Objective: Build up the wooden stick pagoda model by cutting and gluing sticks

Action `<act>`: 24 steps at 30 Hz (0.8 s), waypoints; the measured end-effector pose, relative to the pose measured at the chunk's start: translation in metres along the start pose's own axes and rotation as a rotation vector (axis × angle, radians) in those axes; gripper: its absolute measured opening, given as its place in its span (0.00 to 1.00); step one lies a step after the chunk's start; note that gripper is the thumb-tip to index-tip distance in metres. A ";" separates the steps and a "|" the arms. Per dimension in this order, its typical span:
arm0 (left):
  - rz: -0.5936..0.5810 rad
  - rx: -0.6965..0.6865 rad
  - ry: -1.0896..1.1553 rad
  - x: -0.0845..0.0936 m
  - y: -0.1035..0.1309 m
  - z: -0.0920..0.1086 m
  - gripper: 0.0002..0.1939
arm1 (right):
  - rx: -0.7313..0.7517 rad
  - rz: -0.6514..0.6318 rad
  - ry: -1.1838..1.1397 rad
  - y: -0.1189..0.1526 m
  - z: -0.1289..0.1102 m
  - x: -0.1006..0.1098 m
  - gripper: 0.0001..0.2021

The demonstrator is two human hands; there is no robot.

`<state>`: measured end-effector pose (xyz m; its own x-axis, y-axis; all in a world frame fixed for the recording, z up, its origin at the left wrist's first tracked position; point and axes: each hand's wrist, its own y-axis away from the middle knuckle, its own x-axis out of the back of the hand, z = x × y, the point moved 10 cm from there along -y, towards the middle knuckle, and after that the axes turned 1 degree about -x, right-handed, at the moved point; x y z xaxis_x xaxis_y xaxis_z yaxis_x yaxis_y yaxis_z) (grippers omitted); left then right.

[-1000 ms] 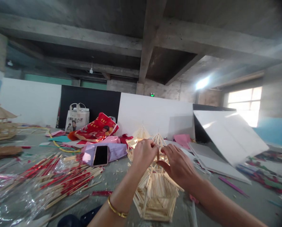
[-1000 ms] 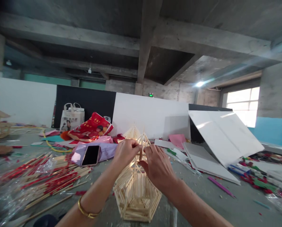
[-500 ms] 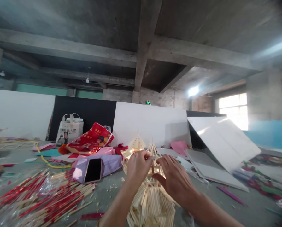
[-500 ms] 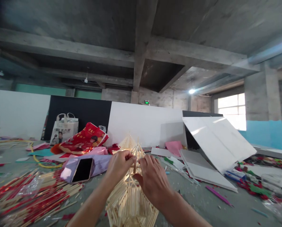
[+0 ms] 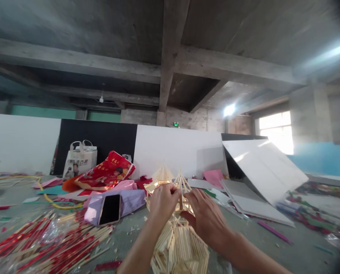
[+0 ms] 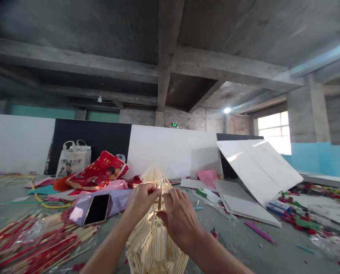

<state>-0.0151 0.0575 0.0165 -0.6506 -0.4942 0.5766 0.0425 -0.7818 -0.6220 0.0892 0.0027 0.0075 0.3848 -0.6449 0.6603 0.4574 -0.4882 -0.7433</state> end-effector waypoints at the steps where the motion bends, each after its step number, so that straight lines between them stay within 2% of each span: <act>1: 0.000 0.002 -0.004 0.000 0.000 0.000 0.12 | 0.000 0.000 0.002 0.000 -0.001 0.000 0.09; 12: -0.010 0.014 0.024 0.001 -0.001 0.001 0.11 | 0.037 -0.037 0.062 -0.007 -0.008 -0.003 0.06; 24: 0.001 -0.005 0.054 0.001 -0.001 0.001 0.10 | 0.015 -0.059 0.050 -0.005 -0.007 -0.005 0.07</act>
<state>-0.0149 0.0577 0.0183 -0.6906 -0.4735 0.5466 0.0397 -0.7795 -0.6251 0.0795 0.0039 0.0073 0.3161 -0.6439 0.6967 0.4900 -0.5180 -0.7011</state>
